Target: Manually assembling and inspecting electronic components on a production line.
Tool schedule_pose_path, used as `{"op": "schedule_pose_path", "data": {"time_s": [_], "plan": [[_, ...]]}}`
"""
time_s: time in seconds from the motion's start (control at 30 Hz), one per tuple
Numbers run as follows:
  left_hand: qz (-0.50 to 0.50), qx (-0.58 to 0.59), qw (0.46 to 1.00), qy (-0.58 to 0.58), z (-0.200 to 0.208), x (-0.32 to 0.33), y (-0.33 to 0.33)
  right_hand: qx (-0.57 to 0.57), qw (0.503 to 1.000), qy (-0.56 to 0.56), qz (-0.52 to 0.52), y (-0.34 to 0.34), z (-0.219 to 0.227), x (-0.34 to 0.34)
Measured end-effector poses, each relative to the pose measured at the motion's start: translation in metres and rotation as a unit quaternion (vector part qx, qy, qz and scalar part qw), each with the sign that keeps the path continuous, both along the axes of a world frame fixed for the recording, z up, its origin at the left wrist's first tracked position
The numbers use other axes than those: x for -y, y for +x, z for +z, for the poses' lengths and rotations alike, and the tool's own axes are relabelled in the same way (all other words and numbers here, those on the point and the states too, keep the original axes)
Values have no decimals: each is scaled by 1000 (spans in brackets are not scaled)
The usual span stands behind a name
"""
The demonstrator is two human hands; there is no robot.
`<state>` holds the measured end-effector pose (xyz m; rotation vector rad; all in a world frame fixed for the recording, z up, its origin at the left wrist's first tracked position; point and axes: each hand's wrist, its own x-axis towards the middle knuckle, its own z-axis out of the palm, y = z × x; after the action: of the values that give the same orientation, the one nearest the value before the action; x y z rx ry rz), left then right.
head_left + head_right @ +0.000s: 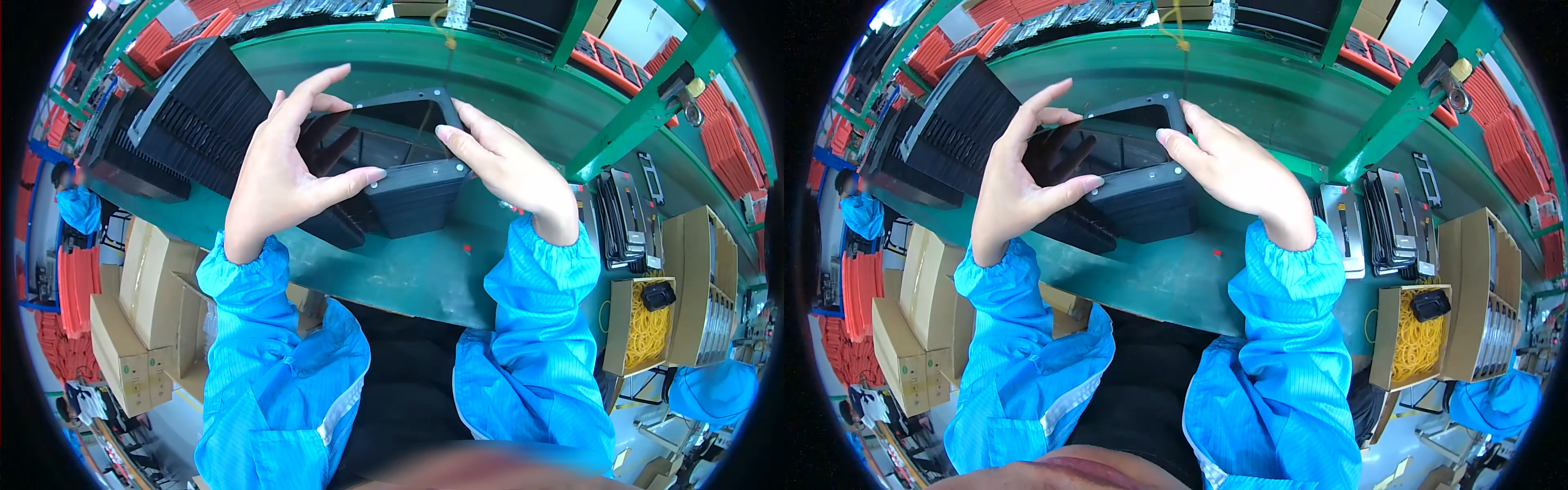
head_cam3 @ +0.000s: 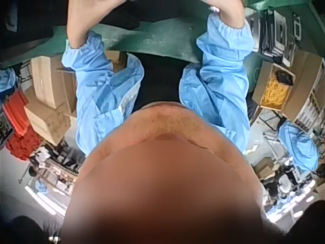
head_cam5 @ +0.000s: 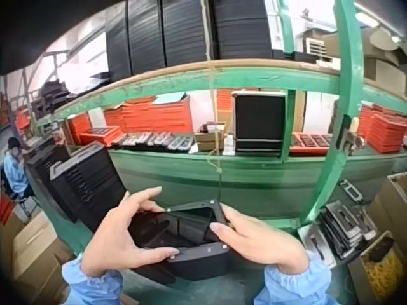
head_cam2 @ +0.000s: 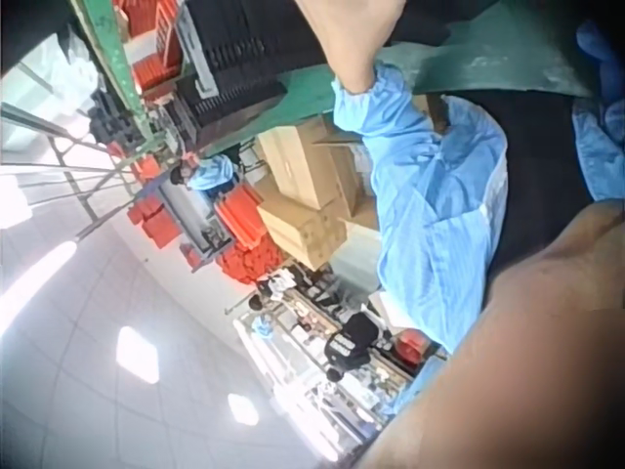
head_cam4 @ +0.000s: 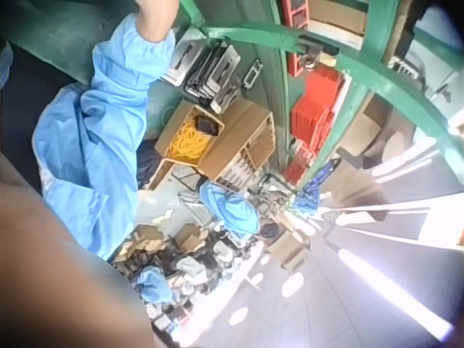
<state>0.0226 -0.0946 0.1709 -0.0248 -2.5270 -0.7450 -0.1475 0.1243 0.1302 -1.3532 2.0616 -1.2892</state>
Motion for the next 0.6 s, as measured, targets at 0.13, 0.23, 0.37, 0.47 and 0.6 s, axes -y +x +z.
{"op": "schedule_pose_path", "data": {"time_s": [0.13, 0.23, 0.37, 0.47, 0.6], "plan": [[-4, -4, 1000, 7, 1, 4, 4, 17, 999, -36, 11, -5, -4, -1], [0, -40, 999, 33, -1, 17, 18, -3, 1000, -27, -9, 1, -5, -2], [-18, 54, 997, 58, -18, 39, 43, -13, 1000, 13, -9, -12, -6, -2], [-38, 48, 992, 114, -21, 39, 40, 27, 997, 6, -69, -21, -3, 10], [-68, 52, 964, 253, -31, 40, 34, 105, 972, -88, -192, -35, -14, 31]]}}
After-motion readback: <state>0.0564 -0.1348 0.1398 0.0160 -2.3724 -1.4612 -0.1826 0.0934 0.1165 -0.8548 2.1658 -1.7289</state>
